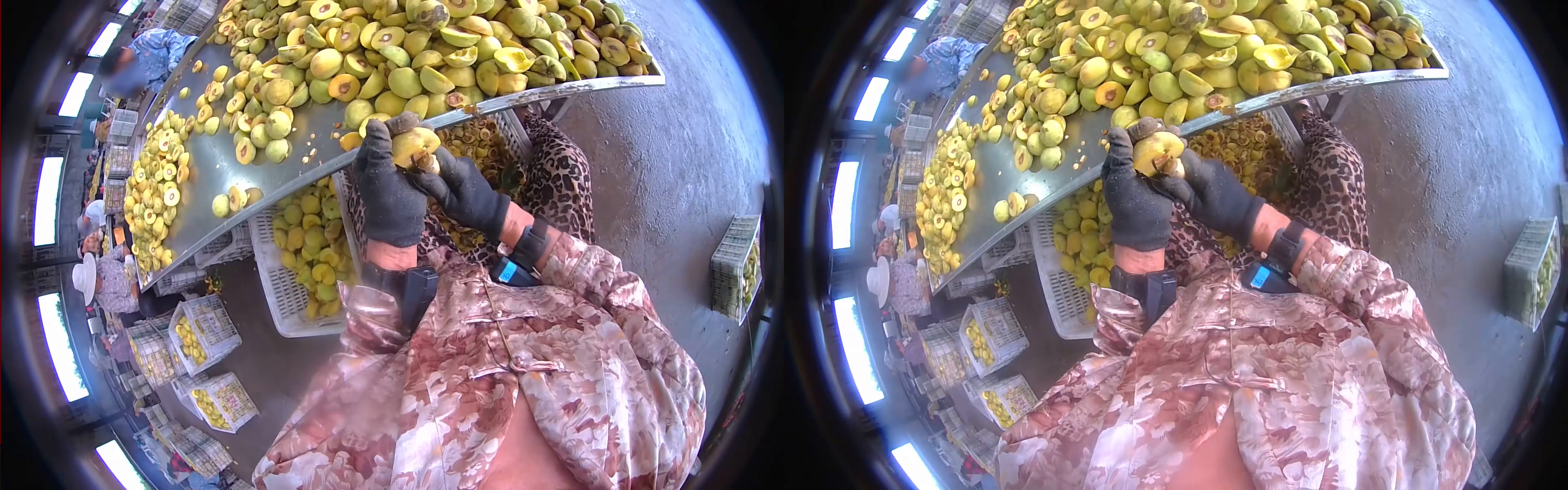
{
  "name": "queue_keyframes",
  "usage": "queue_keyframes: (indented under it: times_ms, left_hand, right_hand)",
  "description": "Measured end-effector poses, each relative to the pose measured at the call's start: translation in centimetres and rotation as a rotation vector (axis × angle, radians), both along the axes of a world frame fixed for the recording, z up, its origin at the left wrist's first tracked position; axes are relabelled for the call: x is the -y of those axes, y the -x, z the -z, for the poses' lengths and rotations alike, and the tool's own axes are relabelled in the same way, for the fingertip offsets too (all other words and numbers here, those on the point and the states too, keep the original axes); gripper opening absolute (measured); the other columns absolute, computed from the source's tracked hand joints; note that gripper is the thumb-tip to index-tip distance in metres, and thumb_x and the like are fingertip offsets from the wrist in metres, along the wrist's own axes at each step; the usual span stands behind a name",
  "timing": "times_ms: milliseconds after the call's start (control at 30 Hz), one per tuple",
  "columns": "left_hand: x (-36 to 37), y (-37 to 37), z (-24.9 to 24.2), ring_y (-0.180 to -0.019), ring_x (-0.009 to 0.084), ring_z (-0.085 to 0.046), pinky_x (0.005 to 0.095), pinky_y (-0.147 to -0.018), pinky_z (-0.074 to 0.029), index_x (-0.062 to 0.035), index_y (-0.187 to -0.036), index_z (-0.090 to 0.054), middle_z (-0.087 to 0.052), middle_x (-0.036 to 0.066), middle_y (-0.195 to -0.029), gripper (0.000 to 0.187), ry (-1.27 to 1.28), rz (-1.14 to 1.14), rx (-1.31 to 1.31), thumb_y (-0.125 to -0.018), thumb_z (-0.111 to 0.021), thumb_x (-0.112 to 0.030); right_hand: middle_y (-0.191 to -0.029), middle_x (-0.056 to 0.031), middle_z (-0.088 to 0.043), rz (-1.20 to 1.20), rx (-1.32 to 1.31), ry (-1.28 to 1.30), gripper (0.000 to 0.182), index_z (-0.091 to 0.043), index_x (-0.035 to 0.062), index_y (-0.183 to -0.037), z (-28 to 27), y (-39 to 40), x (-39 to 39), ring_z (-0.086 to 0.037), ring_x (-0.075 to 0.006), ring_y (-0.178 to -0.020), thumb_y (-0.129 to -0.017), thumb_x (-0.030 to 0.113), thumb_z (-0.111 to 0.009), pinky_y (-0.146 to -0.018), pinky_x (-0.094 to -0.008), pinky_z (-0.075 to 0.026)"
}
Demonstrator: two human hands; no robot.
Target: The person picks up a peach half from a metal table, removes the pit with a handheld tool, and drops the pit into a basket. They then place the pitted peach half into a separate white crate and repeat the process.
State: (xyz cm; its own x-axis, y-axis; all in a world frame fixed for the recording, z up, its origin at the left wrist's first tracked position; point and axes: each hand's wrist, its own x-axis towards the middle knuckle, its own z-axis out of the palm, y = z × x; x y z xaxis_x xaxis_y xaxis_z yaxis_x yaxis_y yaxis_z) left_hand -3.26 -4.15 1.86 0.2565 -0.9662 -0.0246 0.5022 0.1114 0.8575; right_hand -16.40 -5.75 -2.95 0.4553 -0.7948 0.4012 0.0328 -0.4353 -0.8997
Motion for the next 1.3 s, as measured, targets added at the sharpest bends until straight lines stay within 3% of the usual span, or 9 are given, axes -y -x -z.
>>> queue_keyframes:
  times_ms: [300, 500, 633, 700, 833, 967, 1100, 1200, 1300]
  left_hand:
    - [-0.3, -0.1, -1.8, -0.086, 0.0287, -0.071, 0.0365, -0.077, -0.061, 0.0027, -0.11, -0.064, -0.07, 0.016, -0.1, 0.051, 0.024, 0.019, 0.106, -0.106, -0.052, -0.047]
    - [-0.1, 1.4, -3.7, -0.079, 0.0207, -0.07, 0.0313, -0.073, -0.055, 0.001, -0.092, -0.07, -0.073, 0.012, -0.09, 0.05, 0.103, -0.169, 0.475, -0.107, -0.053, -0.044]
    - [-1.3, 1.3, -5.8, -0.078, 0.0201, -0.07, 0.0309, -0.074, -0.055, 0.0004, -0.091, -0.071, -0.073, 0.01, -0.089, 0.046, 0.055, -0.125, 0.362, -0.106, -0.055, -0.039]
    - [-1.2, 0.6, -4.7, -0.077, 0.0194, -0.069, 0.0308, -0.074, -0.055, 0.0005, -0.092, -0.071, -0.073, 0.01, -0.087, 0.044, 0.053, -0.098, 0.316, -0.106, -0.055, -0.037]
    - [-0.3, 1.3, -4.1, -0.072, 0.0211, -0.069, 0.0318, -0.075, -0.055, 0.0008, -0.089, -0.07, -0.072, 0.012, -0.088, 0.051, 0.383, -0.419, 0.957, -0.106, -0.053, -0.044]
    - [-1.8, 0.5, -5.8, -0.073, 0.0247, -0.072, 0.0338, -0.071, -0.058, -0.0007, -0.09, -0.068, -0.071, 0.012, -0.085, 0.057, 0.001, -0.049, 0.246, -0.105, -0.05, -0.053]
    - [-1.5, 0.0, -4.6, -0.072, 0.0265, -0.071, 0.0373, -0.068, -0.059, -0.0027, -0.093, -0.064, -0.069, 0.013, -0.084, 0.056, 0.026, -0.005, 0.206, -0.106, -0.047, -0.054]
    - [-2.5, -3.1, -3.2, -0.078, 0.0292, -0.07, 0.0398, -0.07, -0.059, -0.0044, -0.098, -0.063, -0.068, 0.014, -0.088, 0.052, -0.155, 0.026, -0.327, -0.106, -0.046, -0.053]
    - [-4.8, -9.9, 0.3, -0.087, 0.0298, -0.066, 0.0402, -0.078, -0.056, -0.0045, -0.1, -0.064, -0.067, 0.013, -0.098, 0.047, -0.018, -0.174, -0.225, -0.107, -0.049, -0.048]
  right_hand:
    - [-0.099, -0.0129, -0.073, -0.274, 0.189, -0.417, 0.029, -0.064, 0.002, -0.119, -0.2, 0.3, -0.5, -0.069, -0.0239, -0.088, -0.103, 0.025, -0.061, -0.082, -0.0374, -0.053]
    - [-0.089, 0.0014, -0.066, -0.039, 0.198, -0.1, 0.024, -0.068, 0.0008, -0.107, -1.6, -0.7, -0.6, -0.058, -0.0069, -0.082, -0.103, 0.023, -0.06, -0.073, -0.0284, -0.05]
    - [-0.075, 0.0077, -0.053, -0.559, 0.399, -0.793, 0.021, -0.069, 0.0046, -0.098, -4.5, 1.3, -1.1, -0.047, -0.0024, -0.069, -0.103, 0.023, -0.059, -0.06, -0.0226, -0.039]
    - [-0.074, 0.0075, -0.054, -0.551, 0.323, -0.83, 0.022, -0.068, 0.0041, -0.097, -3.6, 0.7, -0.9, -0.047, -0.0029, -0.069, -0.103, 0.024, -0.059, -0.06, -0.0227, -0.039]
    - [-0.079, 0.005, -0.056, -0.458, 0.312, -0.658, 0.024, -0.069, 0.0037, -0.1, -5.4, 0.7, -1.5, -0.049, -0.0041, -0.073, -0.103, 0.026, -0.059, -0.062, -0.0238, -0.041]
    - [-0.086, 0.0026, -0.06, -0.578, 0.268, -0.76, 0.026, -0.068, 0.0015, -0.106, -4.3, 0.6, -1.0, -0.05, -0.0068, -0.075, -0.104, 0.026, -0.059, -0.066, -0.025, -0.043]
    - [-0.089, -0.0039, -0.067, -0.501, 0.193, -0.442, 0.026, -0.066, 0.0016, -0.108, -2.9, 0.3, -1.0, -0.062, -0.0142, -0.082, -0.1, 0.026, -0.066, -0.073, -0.0339, -0.05]
    - [-0.091, -0.0187, -0.067, -0.424, 0.111, 0.023, 0.032, -0.061, 0.0045, -0.124, -3.5, 0.0, -1.8, -0.067, -0.0381, -0.081, -0.097, 0.02, -0.068, -0.074, -0.0422, -0.053]
    - [-0.091, -0.0166, -0.064, -0.263, 0.004, -0.114, 0.035, -0.06, 0.0013, -0.121, -3.3, 2.4, -2.4, -0.064, -0.0355, -0.078, -0.097, 0.026, -0.067, -0.07, -0.0397, -0.051]
